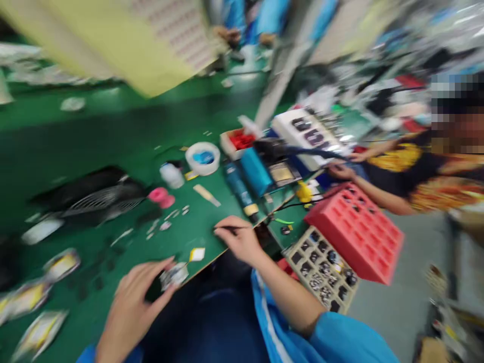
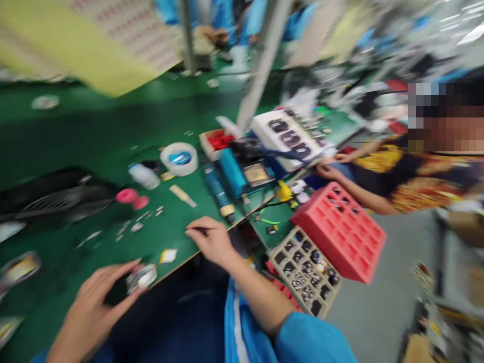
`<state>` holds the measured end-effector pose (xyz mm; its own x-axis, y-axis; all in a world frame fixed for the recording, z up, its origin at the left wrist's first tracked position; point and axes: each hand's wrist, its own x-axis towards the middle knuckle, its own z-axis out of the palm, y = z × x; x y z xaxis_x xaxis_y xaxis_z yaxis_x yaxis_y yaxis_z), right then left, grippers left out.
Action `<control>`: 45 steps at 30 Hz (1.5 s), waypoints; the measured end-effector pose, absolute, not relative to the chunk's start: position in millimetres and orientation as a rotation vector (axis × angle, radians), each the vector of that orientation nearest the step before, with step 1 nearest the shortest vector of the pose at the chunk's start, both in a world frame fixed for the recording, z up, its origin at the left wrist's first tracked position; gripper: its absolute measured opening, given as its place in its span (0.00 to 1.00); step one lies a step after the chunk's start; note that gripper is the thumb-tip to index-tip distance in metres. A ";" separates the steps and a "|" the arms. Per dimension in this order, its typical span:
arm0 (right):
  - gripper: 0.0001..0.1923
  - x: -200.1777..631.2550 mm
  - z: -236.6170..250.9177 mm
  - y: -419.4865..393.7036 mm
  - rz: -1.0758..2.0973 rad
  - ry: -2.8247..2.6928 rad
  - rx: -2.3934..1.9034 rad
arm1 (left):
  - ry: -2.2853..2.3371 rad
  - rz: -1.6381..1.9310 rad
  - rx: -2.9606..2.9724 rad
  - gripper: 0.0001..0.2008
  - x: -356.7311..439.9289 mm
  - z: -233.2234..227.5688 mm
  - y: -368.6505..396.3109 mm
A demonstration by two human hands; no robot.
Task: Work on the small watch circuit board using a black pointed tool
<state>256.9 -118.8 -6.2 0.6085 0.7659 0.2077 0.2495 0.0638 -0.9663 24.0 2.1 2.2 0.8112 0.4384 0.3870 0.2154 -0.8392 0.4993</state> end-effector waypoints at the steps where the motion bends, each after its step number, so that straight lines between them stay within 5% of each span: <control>1: 0.06 255.7 -8.9 -124.3 0.553 -0.863 -1.483 | 0.558 0.616 2.547 0.17 12.6 2.4 -5.9; 6: 0.06 246.4 -20.0 -146.5 0.697 -0.870 -1.435 | 0.693 0.454 2.380 0.23 -5.6 -2.8 -18.9; 11: 0.09 212.1 -4.4 -149.8 0.827 -1.100 -1.356 | 0.711 0.584 2.292 0.17 -10.4 -4.9 -27.9; 45: 0.09 188.8 -12.1 -122.5 0.715 -1.330 -1.317 | 0.726 0.622 2.388 0.13 -9.0 -7.9 -29.1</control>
<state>188.8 -122.5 -12.1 0.1934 0.9433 0.2696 0.2956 0.2060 -0.9328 -9.0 -29.1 -7.9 0.7456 0.6130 0.2612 0.3526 -0.6956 0.6259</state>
